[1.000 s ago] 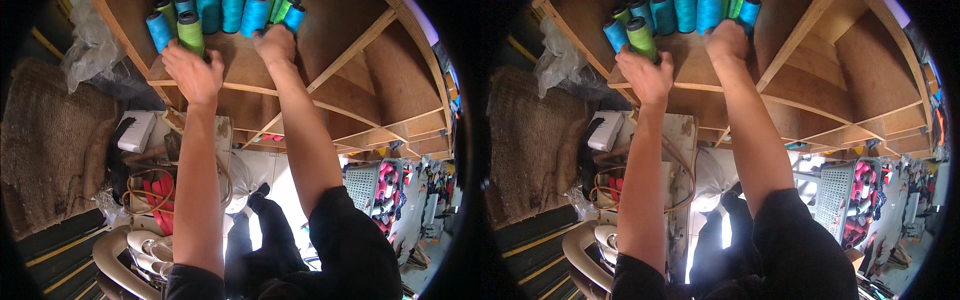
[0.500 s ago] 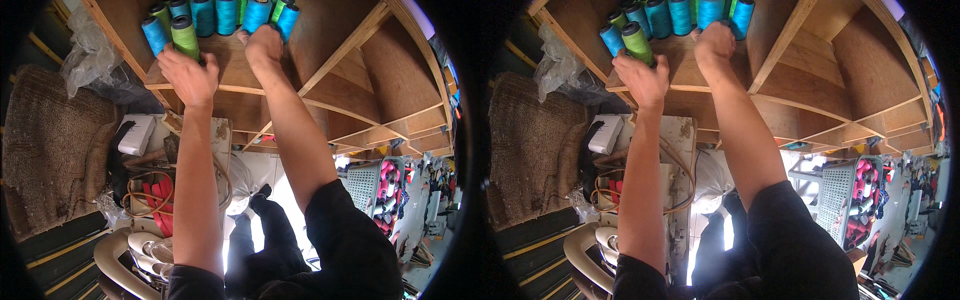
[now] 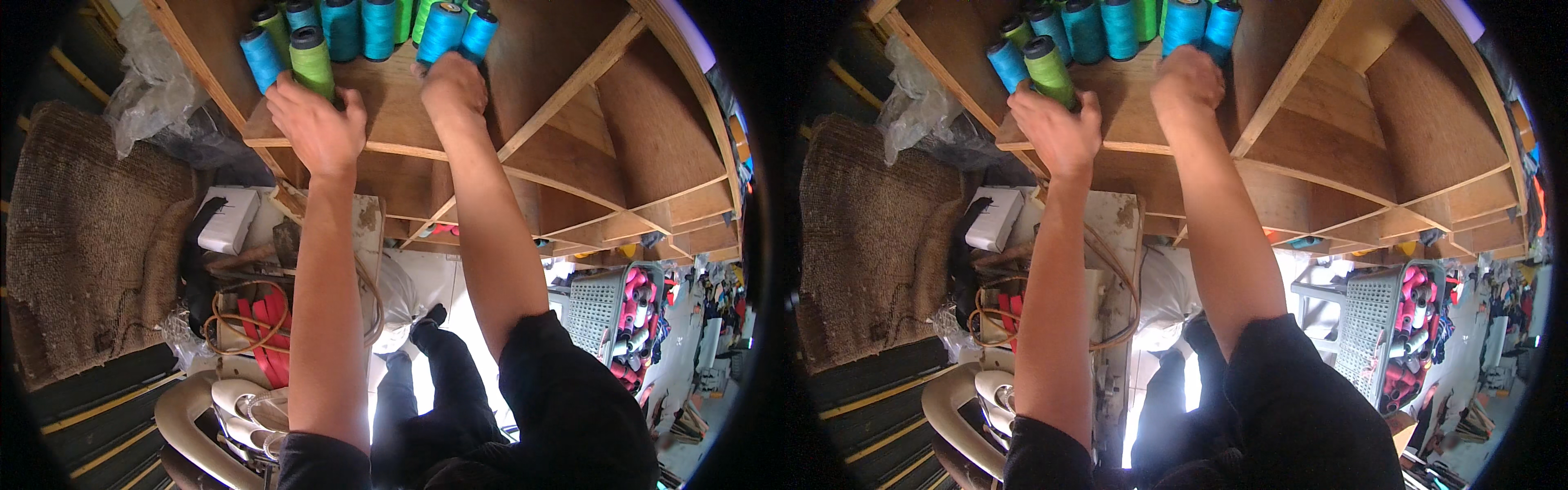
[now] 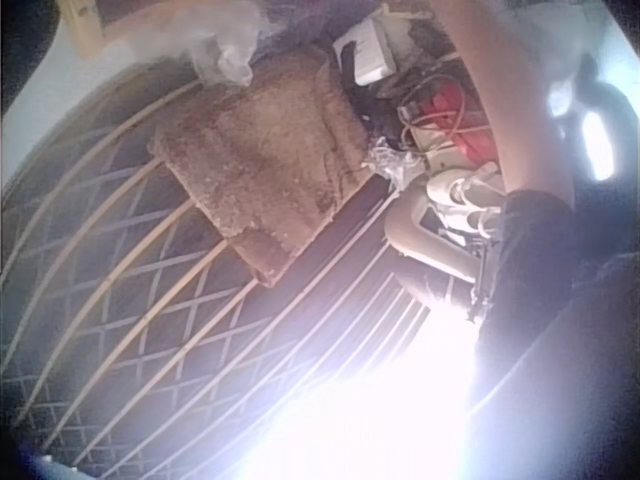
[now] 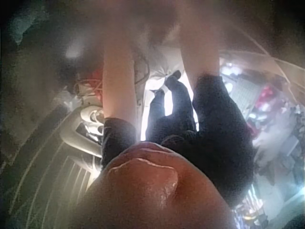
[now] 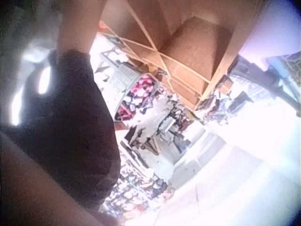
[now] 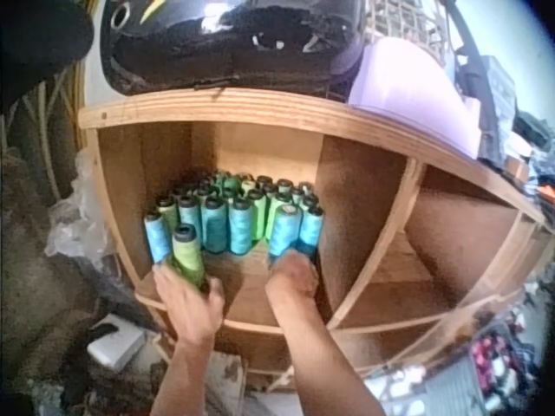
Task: The person picks up thread spools from a cardboard box and places them onto a wooden shelf, arranging them by color. The person handles green and blue spools, moving them from the box to the shelf in a repetitive manner.
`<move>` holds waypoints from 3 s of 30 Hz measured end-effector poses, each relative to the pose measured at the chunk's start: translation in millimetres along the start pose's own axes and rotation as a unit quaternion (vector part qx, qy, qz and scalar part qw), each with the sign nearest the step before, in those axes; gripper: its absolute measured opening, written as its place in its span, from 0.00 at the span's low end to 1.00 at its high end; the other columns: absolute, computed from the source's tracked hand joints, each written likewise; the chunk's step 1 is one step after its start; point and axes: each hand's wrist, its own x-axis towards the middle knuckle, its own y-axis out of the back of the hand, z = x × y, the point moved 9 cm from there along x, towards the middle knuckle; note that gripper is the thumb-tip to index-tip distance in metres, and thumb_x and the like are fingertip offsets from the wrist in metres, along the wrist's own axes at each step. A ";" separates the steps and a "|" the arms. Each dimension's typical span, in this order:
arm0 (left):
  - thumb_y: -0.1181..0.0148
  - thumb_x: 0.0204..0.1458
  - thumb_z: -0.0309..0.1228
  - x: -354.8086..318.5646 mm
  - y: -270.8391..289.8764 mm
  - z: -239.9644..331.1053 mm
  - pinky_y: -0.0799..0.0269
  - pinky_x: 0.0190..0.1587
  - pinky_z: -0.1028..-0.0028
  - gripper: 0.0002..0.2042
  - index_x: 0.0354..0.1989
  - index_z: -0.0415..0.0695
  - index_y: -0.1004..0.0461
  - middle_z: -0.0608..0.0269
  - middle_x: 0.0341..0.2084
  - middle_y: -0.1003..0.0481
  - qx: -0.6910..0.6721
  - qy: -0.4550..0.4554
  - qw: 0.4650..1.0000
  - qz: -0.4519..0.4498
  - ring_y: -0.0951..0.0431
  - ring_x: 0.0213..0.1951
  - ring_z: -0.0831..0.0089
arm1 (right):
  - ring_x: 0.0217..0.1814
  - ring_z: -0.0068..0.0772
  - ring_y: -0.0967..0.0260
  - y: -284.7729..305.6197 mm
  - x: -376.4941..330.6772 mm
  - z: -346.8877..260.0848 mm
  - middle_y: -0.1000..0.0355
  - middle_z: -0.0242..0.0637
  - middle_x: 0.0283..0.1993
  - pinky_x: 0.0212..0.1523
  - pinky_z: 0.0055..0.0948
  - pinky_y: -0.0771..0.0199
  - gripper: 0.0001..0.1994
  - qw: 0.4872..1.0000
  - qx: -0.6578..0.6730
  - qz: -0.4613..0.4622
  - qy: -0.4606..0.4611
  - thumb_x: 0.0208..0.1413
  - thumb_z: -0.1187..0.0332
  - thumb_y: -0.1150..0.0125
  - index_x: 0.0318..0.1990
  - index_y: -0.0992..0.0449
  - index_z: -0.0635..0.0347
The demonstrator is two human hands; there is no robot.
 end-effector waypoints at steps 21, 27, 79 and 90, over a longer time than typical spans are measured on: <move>0.39 0.41 0.32 -1.1 -0.6 -3.4 0.38 0.54 0.51 0.34 0.55 0.26 0.43 0.38 0.46 0.38 0.002 0.002 1.000 0.006 0.35 0.48 0.41 | 0.45 0.52 0.20 -13.3 -9.5 -43.1 0.19 0.50 0.39 0.46 0.45 0.20 0.19 0.997 0.032 0.029 0.067 0.54 0.51 0.32 0.36 0.16 0.61; 0.39 0.40 0.31 -0.3 4.6 -4.2 0.39 0.54 0.50 0.33 0.55 0.26 0.42 0.38 0.45 0.38 0.006 -0.001 1.000 0.015 0.36 0.49 0.41 | 0.44 0.54 0.21 -37.1 -18.5 -84.9 0.20 0.53 0.38 0.46 0.46 0.20 0.18 0.982 0.094 -0.047 0.155 0.52 0.54 0.30 0.36 0.16 0.63; 0.34 0.41 0.38 -8.9 15.5 -25.4 0.41 0.57 0.51 0.37 0.57 0.27 0.41 0.40 0.48 0.38 0.097 0.126 0.986 0.052 0.36 0.53 0.43 | 0.54 0.45 0.22 35.2 -9.4 -172.8 0.22 0.49 0.51 0.53 0.39 0.21 0.16 0.956 -0.013 -0.132 0.260 0.45 0.69 0.28 0.44 0.17 0.61; 0.37 0.45 0.34 -6.7 13.0 -22.1 0.42 0.57 0.52 0.32 0.58 0.31 0.39 0.43 0.49 0.35 0.098 0.106 0.988 0.051 0.34 0.53 0.45 | 0.31 0.41 0.18 15.5 8.6 -198.7 0.19 0.50 0.33 0.29 0.37 0.16 0.06 0.937 -0.045 -0.203 0.282 0.53 0.80 0.40 0.36 0.19 0.75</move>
